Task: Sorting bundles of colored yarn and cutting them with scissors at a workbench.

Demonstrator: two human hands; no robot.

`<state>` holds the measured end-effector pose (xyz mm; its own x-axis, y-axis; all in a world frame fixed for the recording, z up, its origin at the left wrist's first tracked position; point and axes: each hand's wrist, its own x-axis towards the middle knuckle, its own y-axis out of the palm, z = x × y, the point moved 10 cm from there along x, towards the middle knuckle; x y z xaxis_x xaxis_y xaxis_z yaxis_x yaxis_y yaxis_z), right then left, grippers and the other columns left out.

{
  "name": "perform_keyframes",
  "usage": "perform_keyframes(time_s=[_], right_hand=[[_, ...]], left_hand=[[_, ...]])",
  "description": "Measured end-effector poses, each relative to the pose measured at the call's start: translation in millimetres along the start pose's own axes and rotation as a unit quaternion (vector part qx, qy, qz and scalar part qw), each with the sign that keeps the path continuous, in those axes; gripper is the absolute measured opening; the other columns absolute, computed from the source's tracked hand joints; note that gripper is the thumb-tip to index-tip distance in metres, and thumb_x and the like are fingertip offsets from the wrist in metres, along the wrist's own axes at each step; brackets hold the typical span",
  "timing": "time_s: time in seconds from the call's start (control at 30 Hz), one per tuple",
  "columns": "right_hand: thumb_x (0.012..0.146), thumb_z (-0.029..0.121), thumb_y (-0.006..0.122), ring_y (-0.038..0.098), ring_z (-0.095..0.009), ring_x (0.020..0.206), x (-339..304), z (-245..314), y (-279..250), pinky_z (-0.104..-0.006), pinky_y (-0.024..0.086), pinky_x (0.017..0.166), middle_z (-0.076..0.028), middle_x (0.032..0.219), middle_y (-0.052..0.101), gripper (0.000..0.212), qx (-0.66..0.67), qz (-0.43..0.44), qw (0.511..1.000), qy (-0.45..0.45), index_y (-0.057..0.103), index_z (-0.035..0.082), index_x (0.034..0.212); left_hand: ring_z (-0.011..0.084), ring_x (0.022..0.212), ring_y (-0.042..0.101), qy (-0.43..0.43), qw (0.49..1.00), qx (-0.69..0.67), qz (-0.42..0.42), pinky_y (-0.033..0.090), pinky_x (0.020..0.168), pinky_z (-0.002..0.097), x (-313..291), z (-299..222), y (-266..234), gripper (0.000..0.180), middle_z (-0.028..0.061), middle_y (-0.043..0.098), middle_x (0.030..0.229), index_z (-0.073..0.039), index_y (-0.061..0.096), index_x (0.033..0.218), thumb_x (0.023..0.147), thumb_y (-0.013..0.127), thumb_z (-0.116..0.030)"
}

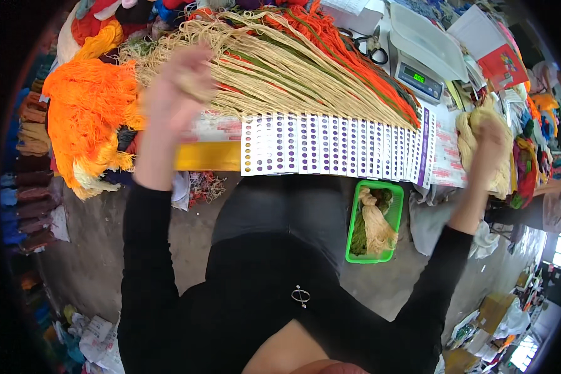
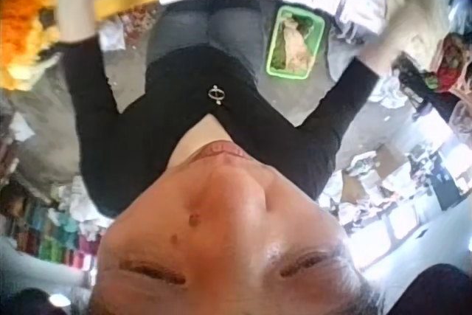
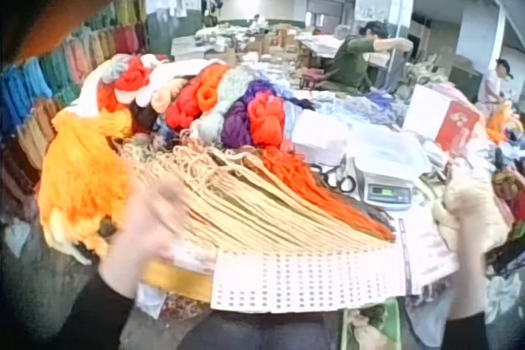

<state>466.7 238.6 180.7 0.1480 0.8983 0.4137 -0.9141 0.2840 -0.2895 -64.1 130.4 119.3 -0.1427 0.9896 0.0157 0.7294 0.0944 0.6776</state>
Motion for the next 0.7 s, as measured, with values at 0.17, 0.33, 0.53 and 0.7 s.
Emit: perform_keyframes(time_s=[0.17, 0.33, 0.53, 0.7], right_hand=[[0.083, 0.005, 0.054, 0.056, -0.011, 0.057, -122, -46, 210, -0.0232, 0.045, 0.054, -0.006, 0.067, 0.059, 0.006, 0.070, 0.314, 0.942, 0.093, 0.051, 0.000, 0.084], [0.081, 0.012, 0.054, 0.053, -0.008, 0.049, -154, -83, 256, -0.0218, 0.041, 0.047, -0.003, 0.060, 0.059, 0.016, 0.026, 0.360, 0.914, 0.183, 0.061, -0.001, 0.076], [0.078, 0.016, 0.056, 0.053, -0.009, 0.047, -150, -88, 260, -0.0233, 0.041, 0.046, -0.003, 0.059, 0.060, 0.017, 0.022, 0.340, 0.918, 0.204, 0.062, 0.000, 0.075], [0.075, 0.016, 0.057, 0.053, -0.009, 0.051, -145, -91, 260, -0.0240, 0.041, 0.048, -0.003, 0.059, 0.059, 0.017, 0.009, 0.320, 0.925, 0.203, 0.062, 0.000, 0.076]], left_hand=[[0.0241, 0.090, 0.058, -0.385, 0.921, -0.060, -0.015, 0.053, 0.066, 0.0299, -28, 202, 30, 0.036, 0.0146, 0.051, 0.115, 0.001, 0.045, 0.117, 0.091, 0.047, -0.024], [0.0280, 0.093, 0.060, -0.447, 0.893, 0.028, -0.052, 0.054, 0.065, 0.0344, -44, 236, 34, 0.041, 0.0125, 0.052, 0.112, -0.001, 0.044, 0.116, 0.093, 0.040, -0.035], [0.0168, 0.068, 0.061, -0.447, 0.882, 0.153, -0.001, 0.047, 0.043, 0.0240, -28, 247, 35, 0.034, 0.0083, 0.055, 0.098, -0.004, 0.049, 0.110, 0.089, 0.051, -0.031], [0.0102, 0.046, 0.050, -0.340, 0.894, 0.288, -0.051, 0.030, 0.035, 0.0206, -1, 243, 27, 0.016, 0.0076, 0.062, 0.075, -0.002, 0.053, 0.098, 0.083, 0.052, -0.009]])
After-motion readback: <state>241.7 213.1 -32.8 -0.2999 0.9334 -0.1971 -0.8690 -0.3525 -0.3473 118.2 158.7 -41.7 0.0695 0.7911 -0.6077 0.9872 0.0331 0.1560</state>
